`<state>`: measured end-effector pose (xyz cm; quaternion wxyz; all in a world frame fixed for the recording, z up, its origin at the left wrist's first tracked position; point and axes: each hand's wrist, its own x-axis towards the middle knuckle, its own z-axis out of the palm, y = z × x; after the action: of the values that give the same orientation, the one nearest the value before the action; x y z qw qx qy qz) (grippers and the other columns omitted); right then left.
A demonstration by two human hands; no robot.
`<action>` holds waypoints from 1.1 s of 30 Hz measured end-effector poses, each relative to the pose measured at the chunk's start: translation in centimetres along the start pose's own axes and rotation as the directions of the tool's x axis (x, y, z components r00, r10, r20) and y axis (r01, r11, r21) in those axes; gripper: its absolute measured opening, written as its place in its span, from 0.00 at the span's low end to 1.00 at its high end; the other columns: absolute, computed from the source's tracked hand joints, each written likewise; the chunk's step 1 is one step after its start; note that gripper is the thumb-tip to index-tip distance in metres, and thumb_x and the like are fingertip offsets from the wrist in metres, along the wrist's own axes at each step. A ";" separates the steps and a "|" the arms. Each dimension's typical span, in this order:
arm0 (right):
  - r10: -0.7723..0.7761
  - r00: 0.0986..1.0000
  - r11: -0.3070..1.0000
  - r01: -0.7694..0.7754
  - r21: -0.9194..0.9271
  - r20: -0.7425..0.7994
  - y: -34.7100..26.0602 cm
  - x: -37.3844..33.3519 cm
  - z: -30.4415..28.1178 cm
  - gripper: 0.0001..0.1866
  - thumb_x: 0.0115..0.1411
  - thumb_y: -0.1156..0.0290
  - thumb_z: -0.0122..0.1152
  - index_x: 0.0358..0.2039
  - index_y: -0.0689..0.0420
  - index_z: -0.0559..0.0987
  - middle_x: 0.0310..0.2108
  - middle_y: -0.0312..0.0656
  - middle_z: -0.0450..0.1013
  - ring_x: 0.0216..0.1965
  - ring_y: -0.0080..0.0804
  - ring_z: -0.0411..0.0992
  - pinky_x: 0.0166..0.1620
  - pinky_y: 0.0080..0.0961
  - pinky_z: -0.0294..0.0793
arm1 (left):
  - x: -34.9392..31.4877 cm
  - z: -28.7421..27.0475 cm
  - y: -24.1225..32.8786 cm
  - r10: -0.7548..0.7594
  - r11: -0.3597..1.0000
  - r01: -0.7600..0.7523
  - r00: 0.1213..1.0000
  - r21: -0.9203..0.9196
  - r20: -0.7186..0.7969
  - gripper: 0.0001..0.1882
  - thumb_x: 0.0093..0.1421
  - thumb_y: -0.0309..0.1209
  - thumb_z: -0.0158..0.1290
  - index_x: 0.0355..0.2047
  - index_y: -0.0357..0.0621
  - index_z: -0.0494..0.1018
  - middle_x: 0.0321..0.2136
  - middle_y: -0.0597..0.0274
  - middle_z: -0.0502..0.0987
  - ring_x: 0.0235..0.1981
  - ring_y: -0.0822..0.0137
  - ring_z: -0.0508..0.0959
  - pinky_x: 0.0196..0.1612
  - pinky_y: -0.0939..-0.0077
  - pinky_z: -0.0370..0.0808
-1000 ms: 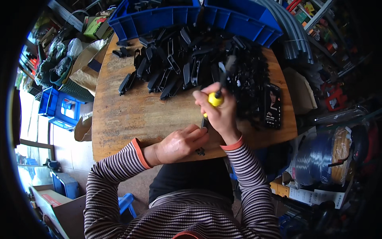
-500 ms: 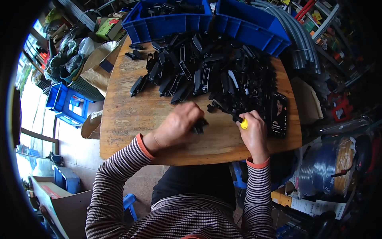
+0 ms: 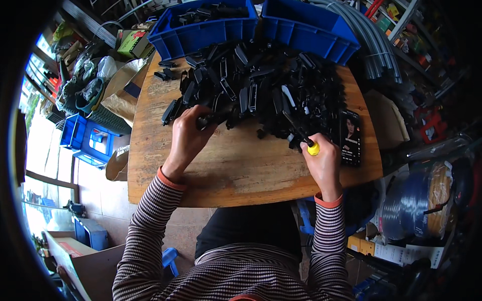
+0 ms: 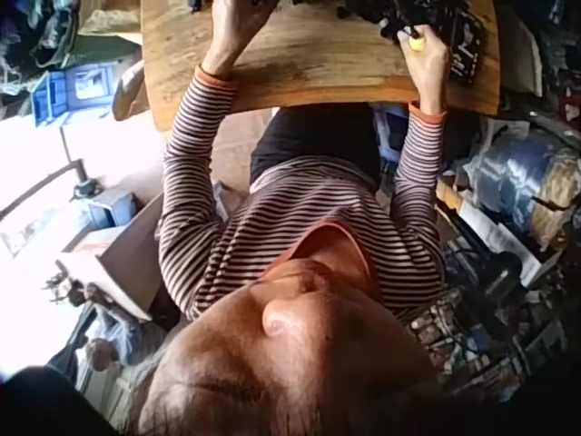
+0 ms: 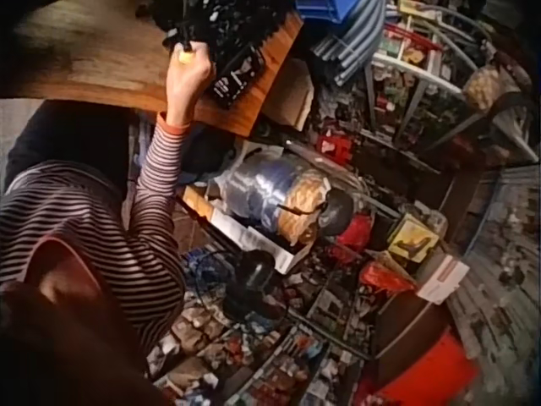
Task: The person assembles black plastic components by fitting pieces together and pressing them using a hand tool.
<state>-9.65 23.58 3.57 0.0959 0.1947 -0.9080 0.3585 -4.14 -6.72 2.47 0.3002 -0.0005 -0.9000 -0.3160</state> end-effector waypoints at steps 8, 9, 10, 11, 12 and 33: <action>-0.035 0.995 0.981 0.018 0.191 0.090 -1.7 -0.6 -0.1 0.08 0.54 0.77 0.66 0.29 0.62 0.75 0.24 0.42 0.75 0.25 0.25 0.74 0.31 0.21 0.72 | -0.1 -0.8 2.0 -0.027 0.926 0.064 0.994 -0.371 0.105 0.15 0.49 0.20 0.59 0.39 0.41 0.75 0.30 0.58 0.78 0.35 0.68 0.80 0.37 0.77 0.75; -0.049 0.995 0.978 0.030 0.206 0.090 -1.8 -0.7 0.0 0.07 0.54 0.77 0.66 0.30 0.62 0.75 0.23 0.41 0.75 0.25 0.24 0.73 0.31 0.21 0.72 | 0.0 -0.9 1.9 -0.030 0.927 0.067 0.994 -0.369 0.105 0.15 0.49 0.20 0.59 0.39 0.41 0.75 0.30 0.58 0.78 0.35 0.68 0.80 0.37 0.77 0.75; -0.050 0.995 0.978 0.030 0.208 0.092 -1.8 -0.7 0.1 0.07 0.54 0.77 0.66 0.30 0.62 0.75 0.23 0.41 0.75 0.25 0.24 0.73 0.31 0.21 0.72 | 0.3 -1.1 1.8 -0.017 0.933 0.061 0.992 -0.355 0.126 0.15 0.49 0.19 0.59 0.39 0.41 0.75 0.32 0.58 0.78 0.36 0.67 0.80 0.38 0.76 0.76; -0.069 0.993 0.979 0.049 0.198 0.096 -1.9 -0.8 0.2 0.08 0.54 0.76 0.67 0.30 0.62 0.75 0.23 0.41 0.75 0.24 0.24 0.73 0.31 0.20 0.71 | 0.5 -1.4 1.8 -0.005 0.938 0.055 0.989 -0.342 0.146 0.15 0.49 0.19 0.59 0.40 0.41 0.75 0.33 0.58 0.78 0.36 0.66 0.80 0.38 0.75 0.76; -0.087 0.991 0.980 0.067 0.189 0.099 -1.9 -0.9 0.2 0.08 0.54 0.76 0.67 0.30 0.62 0.75 0.23 0.40 0.74 0.24 0.24 0.73 0.31 0.20 0.71 | 0.7 -1.6 1.7 0.008 0.943 0.048 0.986 -0.328 0.166 0.16 0.49 0.18 0.59 0.40 0.41 0.75 0.34 0.57 0.77 0.37 0.65 0.79 0.39 0.74 0.77; -0.170 0.976 0.969 0.140 0.202 0.136 -3.9 -1.1 1.4 0.07 0.55 0.78 0.66 0.30 0.63 0.75 0.26 0.39 0.74 0.27 0.26 0.71 0.34 0.21 0.71 | -1.2 1.6 1.6 -0.053 0.998 0.062 0.862 -0.001 0.504 0.12 0.54 0.32 0.57 0.34 0.39 0.70 0.24 0.48 0.77 0.29 0.47 0.78 0.34 0.57 0.76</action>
<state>-7.04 20.27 4.62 0.0347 0.3003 -0.8559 0.4196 -3.74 -4.33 1.77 0.0455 -0.0586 -0.9440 -0.3214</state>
